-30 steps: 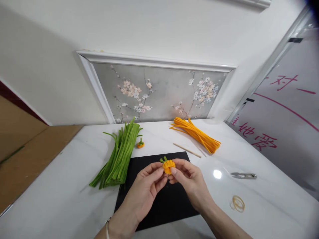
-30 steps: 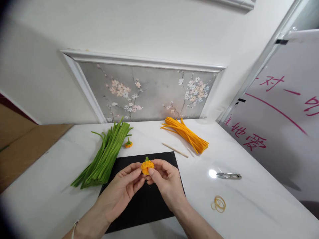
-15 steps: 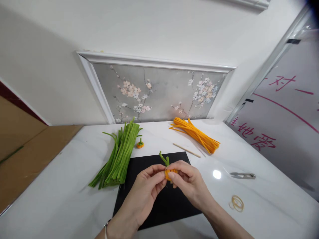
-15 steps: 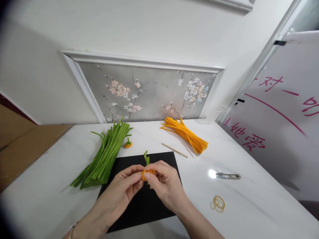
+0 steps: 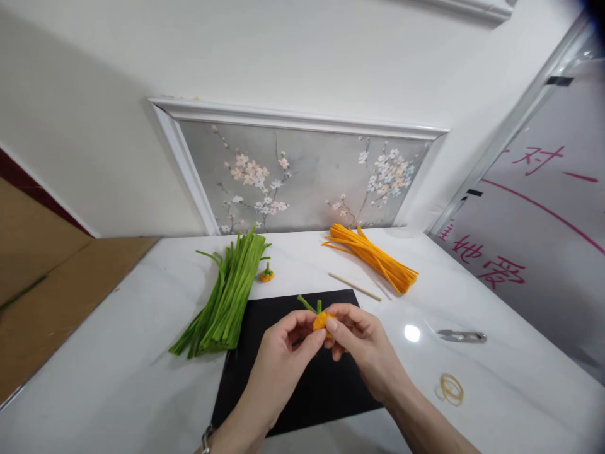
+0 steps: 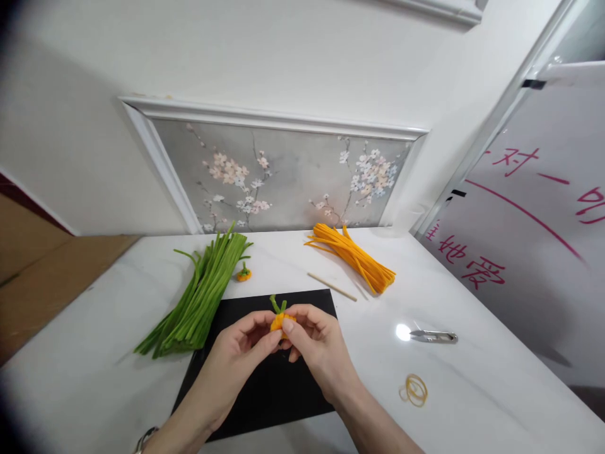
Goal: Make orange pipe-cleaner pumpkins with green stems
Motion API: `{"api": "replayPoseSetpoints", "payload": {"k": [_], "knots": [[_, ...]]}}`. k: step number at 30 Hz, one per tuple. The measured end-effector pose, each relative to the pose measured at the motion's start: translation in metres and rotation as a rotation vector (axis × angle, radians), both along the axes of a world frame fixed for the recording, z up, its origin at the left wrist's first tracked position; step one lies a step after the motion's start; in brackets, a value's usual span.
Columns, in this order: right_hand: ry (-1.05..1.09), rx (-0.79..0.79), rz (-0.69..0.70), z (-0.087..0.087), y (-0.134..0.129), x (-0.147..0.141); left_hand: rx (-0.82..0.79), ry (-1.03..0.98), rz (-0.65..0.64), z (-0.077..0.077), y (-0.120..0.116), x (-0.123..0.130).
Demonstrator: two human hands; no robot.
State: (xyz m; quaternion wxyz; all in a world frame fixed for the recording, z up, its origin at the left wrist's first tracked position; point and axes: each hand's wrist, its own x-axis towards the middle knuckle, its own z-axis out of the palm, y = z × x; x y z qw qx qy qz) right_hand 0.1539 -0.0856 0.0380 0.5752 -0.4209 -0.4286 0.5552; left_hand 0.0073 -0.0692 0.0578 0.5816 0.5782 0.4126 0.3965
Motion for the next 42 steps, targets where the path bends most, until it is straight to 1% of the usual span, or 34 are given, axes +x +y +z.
{"api": "replayPoseSetpoints", "payload": {"k": [3, 8, 10, 14, 17, 19, 22, 24, 26, 28, 33, 37, 40, 42], "knots": [[-0.162, 0.071, 0.01, 0.001, -0.001, 0.004, 0.11, 0.098, 0.036, -0.001, 0.0, 0.0], [-0.465, 0.329, -0.093, 0.007, -0.004, 0.008, 0.287, 0.236, 0.104, 0.0, -0.003, 0.0], [-0.527, 0.379, -0.105, 0.009, -0.004, 0.007, 0.298, 0.255, 0.113, -0.001, -0.005, 0.0], [-0.603, 0.45, -0.127, 0.008, -0.005, 0.006, 0.249, 0.226, 0.112, -0.003, -0.006, -0.001], [-0.667, 0.521, -0.151, 0.008, -0.004, 0.007, 0.255, 0.221, 0.122, -0.002, -0.005, -0.001], [-0.683, 0.514, -0.141, 0.008, -0.004, 0.009, 0.288, 0.247, 0.107, 0.0, -0.004, -0.003], [-0.668, 0.455, -0.105, 0.01, -0.004, 0.012, 0.37, 0.281, 0.066, 0.003, -0.002, -0.005], [-0.652, 0.417, -0.091, 0.011, -0.004, 0.014, 0.413, 0.269, 0.032, 0.004, -0.001, -0.007], [-0.638, 0.395, -0.074, 0.012, -0.004, 0.016, 0.421, 0.231, 0.014, 0.005, -0.001, -0.007], [-0.623, 0.395, -0.048, 0.014, -0.005, 0.017, 0.383, 0.188, 0.012, 0.005, -0.001, -0.006], [-0.627, 0.423, 0.008, 0.021, -0.006, 0.021, 0.195, 0.053, 0.063, 0.003, -0.004, -0.003], [-0.632, 0.413, 0.048, 0.023, -0.007, 0.025, 0.166, 0.032, 0.059, 0.003, -0.005, -0.002], [-0.593, 0.336, 0.076, 0.02, -0.005, 0.026, 0.167, 0.066, 0.009, 0.002, -0.003, -0.002], [-0.505, 0.246, 0.108, 0.015, -0.003, 0.027, 0.154, 0.08, -0.005, 0.001, 0.0, -0.001]]}}
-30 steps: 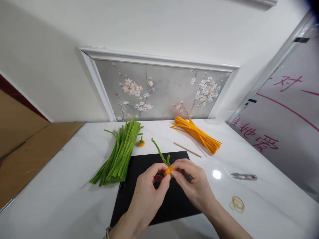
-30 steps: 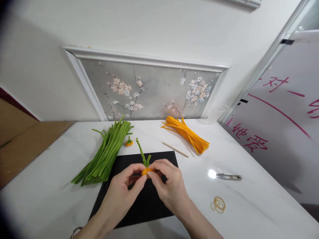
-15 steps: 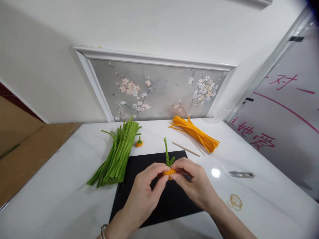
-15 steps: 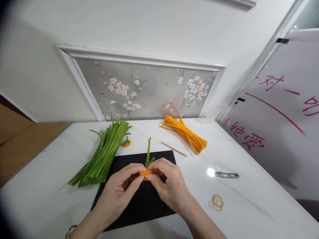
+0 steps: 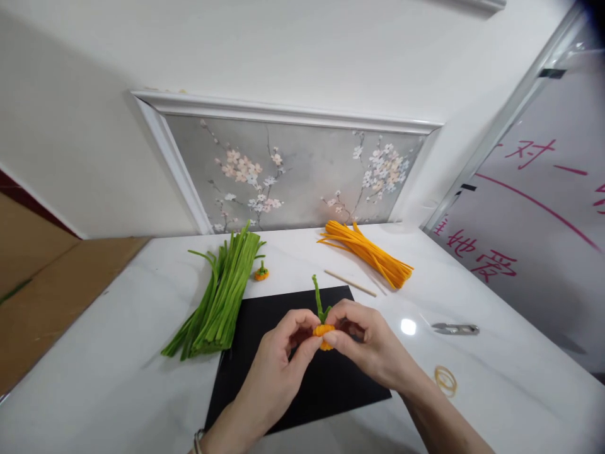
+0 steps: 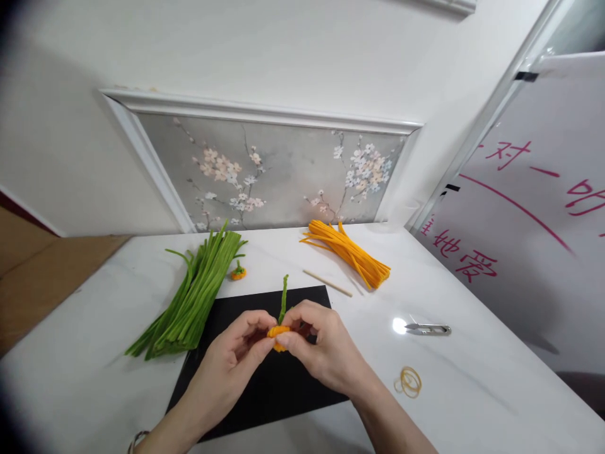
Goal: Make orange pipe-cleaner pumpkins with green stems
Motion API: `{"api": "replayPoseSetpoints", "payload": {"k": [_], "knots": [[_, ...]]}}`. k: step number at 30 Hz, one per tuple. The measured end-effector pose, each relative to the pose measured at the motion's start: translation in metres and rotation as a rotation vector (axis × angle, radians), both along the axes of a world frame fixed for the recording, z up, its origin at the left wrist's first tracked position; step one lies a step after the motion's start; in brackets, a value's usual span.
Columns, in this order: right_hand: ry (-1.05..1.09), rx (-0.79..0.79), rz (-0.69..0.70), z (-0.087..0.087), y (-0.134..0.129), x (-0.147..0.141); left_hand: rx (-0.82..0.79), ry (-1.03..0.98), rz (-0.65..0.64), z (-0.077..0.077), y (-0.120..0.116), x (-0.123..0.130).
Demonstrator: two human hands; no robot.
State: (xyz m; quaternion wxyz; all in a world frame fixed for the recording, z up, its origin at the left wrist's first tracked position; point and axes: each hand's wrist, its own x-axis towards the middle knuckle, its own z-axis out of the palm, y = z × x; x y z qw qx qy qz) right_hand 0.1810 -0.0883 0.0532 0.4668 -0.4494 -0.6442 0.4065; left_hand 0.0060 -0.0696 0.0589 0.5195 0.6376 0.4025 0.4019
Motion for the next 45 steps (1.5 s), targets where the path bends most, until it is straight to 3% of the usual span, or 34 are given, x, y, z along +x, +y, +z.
{"api": "replayPoseSetpoints", "payload": {"k": [5, 9, 15, 22, 26, 32, 40, 45], "knots": [[0.303, -0.197, 0.104, -0.009, 0.009, 0.007, -0.144, -0.092, 0.064, -0.003, 0.006, 0.001], [0.371, -0.27, 0.104, -0.014, 0.012, 0.007, -0.268, -0.176, 0.1, -0.002, 0.008, 0.0], [0.249, -0.055, 0.02, -0.021, 0.012, -0.005, -0.213, -0.168, 0.041, -0.001, 0.007, 0.0], [0.435, -0.094, 0.021, -0.02, 0.012, -0.007, -0.075, -0.092, -0.021, -0.005, 0.002, -0.001], [0.459, -0.075, 0.014, -0.02, 0.011, -0.006, -0.158, -0.157, -0.01, 0.0, 0.001, -0.001], [0.387, 0.002, 0.05, -0.022, 0.01, -0.004, -0.461, -0.277, -0.017, 0.008, 0.001, -0.003], [-0.022, 0.157, 0.157, -0.013, 0.007, -0.004, -0.396, -0.147, -0.046, 0.009, 0.001, -0.003], [-0.016, 0.2, 0.062, -0.014, 0.005, -0.007, -0.412, -0.169, -0.091, 0.015, -0.002, -0.002]]}}
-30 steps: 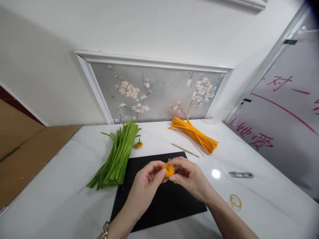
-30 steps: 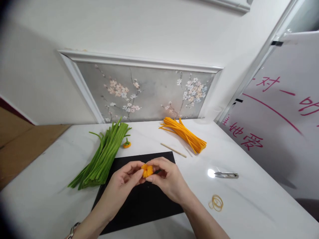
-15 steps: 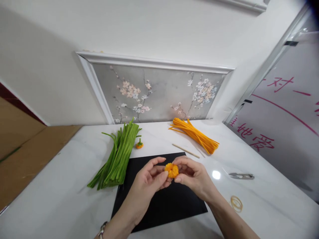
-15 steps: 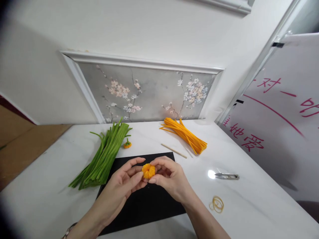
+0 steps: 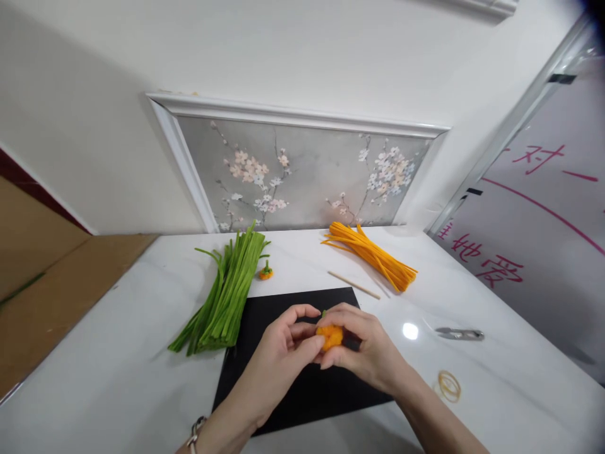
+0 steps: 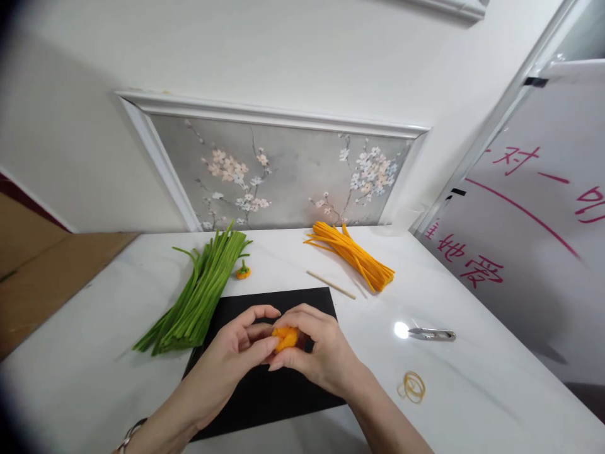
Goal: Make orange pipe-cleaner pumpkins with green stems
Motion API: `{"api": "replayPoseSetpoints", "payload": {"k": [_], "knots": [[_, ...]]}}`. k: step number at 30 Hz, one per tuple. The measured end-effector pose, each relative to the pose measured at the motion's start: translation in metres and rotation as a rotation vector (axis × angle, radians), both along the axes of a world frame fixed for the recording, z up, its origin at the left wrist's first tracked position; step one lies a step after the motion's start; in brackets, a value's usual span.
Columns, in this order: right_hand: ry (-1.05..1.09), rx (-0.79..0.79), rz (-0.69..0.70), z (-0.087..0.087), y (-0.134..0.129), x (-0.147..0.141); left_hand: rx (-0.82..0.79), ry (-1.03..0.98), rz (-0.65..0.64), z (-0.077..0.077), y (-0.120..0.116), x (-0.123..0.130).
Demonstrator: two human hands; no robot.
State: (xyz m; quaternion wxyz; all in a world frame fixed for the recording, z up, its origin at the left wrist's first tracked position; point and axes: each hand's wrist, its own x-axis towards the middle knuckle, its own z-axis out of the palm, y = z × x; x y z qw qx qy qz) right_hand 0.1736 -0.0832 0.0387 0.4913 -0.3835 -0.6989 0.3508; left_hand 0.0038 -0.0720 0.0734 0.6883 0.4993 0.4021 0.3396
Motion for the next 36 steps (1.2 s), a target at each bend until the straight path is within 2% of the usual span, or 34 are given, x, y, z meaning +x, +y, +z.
{"api": "replayPoseSetpoints", "payload": {"k": [3, 10, 12, 14, 17, 19, 24, 30, 33, 36], "knots": [[0.029, -0.015, -0.013, -0.002, 0.0, 0.001, -0.051, -0.067, -0.015, 0.0, 0.0, -0.001], [0.235, -0.204, 0.121, -0.003, 0.0, 0.004, -0.099, -0.138, 0.064, -0.006, 0.007, -0.004], [0.303, -0.237, 0.141, -0.002, 0.0, 0.003, -0.03, -0.1, 0.08, -0.006, 0.006, -0.005], [0.332, -0.278, 0.137, -0.001, -0.001, 0.002, 0.104, -0.008, 0.057, -0.007, 0.005, -0.004], [0.285, -0.343, 0.055, 0.001, -0.001, 0.001, 0.302, 0.132, -0.007, -0.011, 0.004, -0.003], [0.227, -0.347, 0.001, 0.003, -0.002, 0.001, 0.348, 0.168, -0.007, -0.015, 0.003, -0.002], [0.154, -0.286, -0.017, 0.003, -0.004, -0.001, 0.314, 0.133, 0.069, -0.019, 0.003, 0.001], [0.219, -0.201, -0.062, -0.003, -0.003, -0.004, 0.219, 0.091, -0.085, -0.004, 0.002, 0.0], [0.172, -0.179, -0.045, -0.003, -0.004, -0.004, 0.199, 0.066, -0.068, -0.001, 0.0, 0.0], [0.139, -0.164, -0.008, 0.0, -0.006, -0.004, 0.104, 0.015, -0.044, -0.003, -0.001, 0.0]]}}
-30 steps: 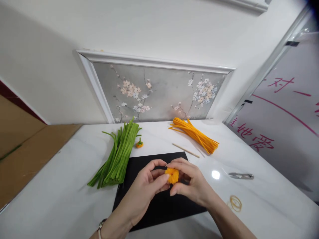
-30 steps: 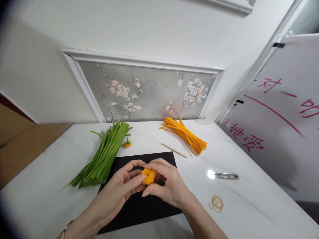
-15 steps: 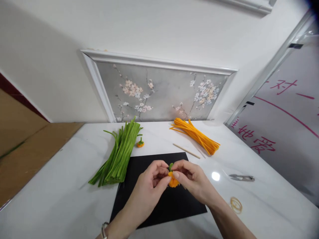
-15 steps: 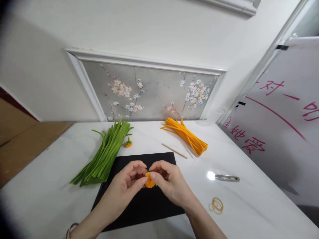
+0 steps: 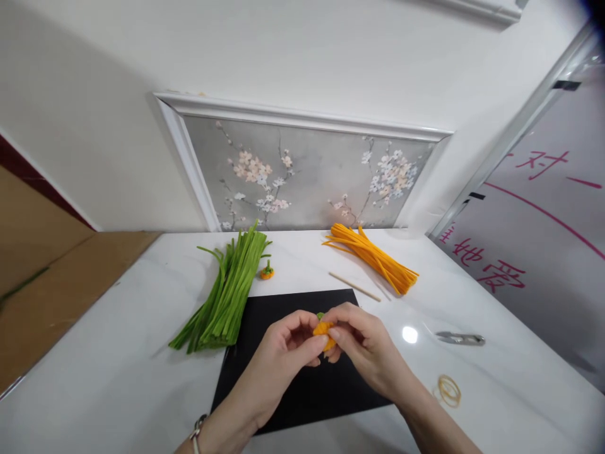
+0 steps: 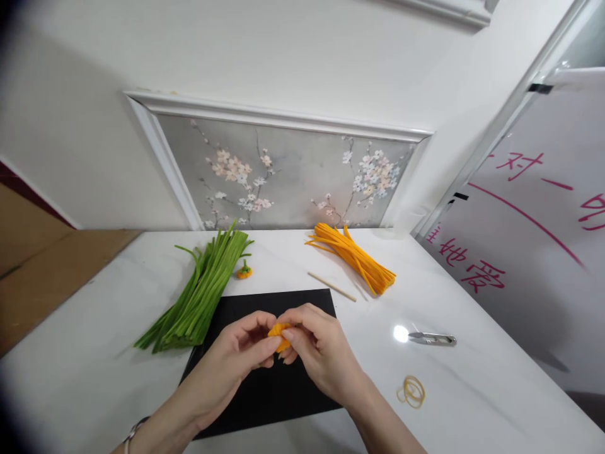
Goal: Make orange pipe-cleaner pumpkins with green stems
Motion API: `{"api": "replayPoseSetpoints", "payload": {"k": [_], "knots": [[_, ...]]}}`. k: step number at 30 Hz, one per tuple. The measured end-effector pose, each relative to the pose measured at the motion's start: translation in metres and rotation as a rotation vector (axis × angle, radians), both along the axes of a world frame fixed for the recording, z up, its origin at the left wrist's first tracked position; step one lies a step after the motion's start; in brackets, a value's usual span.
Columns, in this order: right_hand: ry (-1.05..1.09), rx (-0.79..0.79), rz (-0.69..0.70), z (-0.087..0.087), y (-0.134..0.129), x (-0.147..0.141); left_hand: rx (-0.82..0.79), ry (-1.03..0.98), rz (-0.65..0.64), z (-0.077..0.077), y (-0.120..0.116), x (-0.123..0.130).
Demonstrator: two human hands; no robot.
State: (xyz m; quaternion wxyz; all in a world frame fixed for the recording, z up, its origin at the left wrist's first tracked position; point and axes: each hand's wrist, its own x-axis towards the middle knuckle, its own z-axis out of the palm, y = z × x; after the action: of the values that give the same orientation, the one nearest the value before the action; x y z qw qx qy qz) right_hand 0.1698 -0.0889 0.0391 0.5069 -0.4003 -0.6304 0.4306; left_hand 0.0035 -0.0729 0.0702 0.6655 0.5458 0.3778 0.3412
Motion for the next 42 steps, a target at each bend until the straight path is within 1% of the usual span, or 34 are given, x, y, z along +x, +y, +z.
{"api": "replayPoseSetpoints", "payload": {"k": [3, 6, 9, 13, 15, 21, 23, 27, 29, 32, 35, 40, 42], "knots": [[-0.009, -0.007, 0.018, 0.005, -0.002, 0.0, -0.122, -0.095, 0.006, -0.003, -0.001, 0.001], [-0.004, -0.02, 0.014, 0.008, -0.003, -0.001, -0.19, -0.187, 0.005, -0.006, -0.003, 0.003], [0.035, -0.052, -0.005, 0.007, -0.002, -0.001, -0.176, -0.222, 0.013, -0.008, -0.004, 0.006], [0.091, -0.122, -0.024, 0.004, -0.001, -0.002, -0.053, -0.164, 0.049, -0.009, -0.003, 0.008], [0.104, -0.154, -0.029, 0.003, -0.001, -0.003, -0.023, -0.139, 0.067, -0.008, -0.003, 0.009], [0.167, -0.251, -0.038, 0.003, 0.002, -0.003, -0.137, -0.141, 0.026, -0.004, -0.003, 0.007], [0.214, -0.285, -0.026, 0.004, 0.004, -0.002, -0.1, -0.109, 0.025, -0.005, -0.002, 0.007], [0.291, -0.357, 0.019, 0.003, 0.006, 0.002, 0.057, -0.019, 0.049, -0.009, 0.001, 0.006], [0.31, -0.372, 0.05, 0.002, 0.006, 0.004, 0.077, -0.004, 0.066, -0.01, 0.001, 0.005], [0.292, -0.329, 0.079, 0.002, 0.006, 0.004, 0.09, 0.012, 0.088, -0.012, 0.003, 0.004], [0.277, -0.275, 0.067, 0.002, 0.006, 0.002, 0.128, 0.062, 0.117, -0.015, 0.005, 0.003], [0.263, -0.259, 0.007, 0.001, 0.006, 0.0, 0.307, 0.253, 0.143, -0.023, 0.004, -0.001], [0.254, -0.262, -0.001, 0.0, 0.006, 0.0, 0.377, 0.294, 0.156, -0.024, 0.004, -0.002]]}}
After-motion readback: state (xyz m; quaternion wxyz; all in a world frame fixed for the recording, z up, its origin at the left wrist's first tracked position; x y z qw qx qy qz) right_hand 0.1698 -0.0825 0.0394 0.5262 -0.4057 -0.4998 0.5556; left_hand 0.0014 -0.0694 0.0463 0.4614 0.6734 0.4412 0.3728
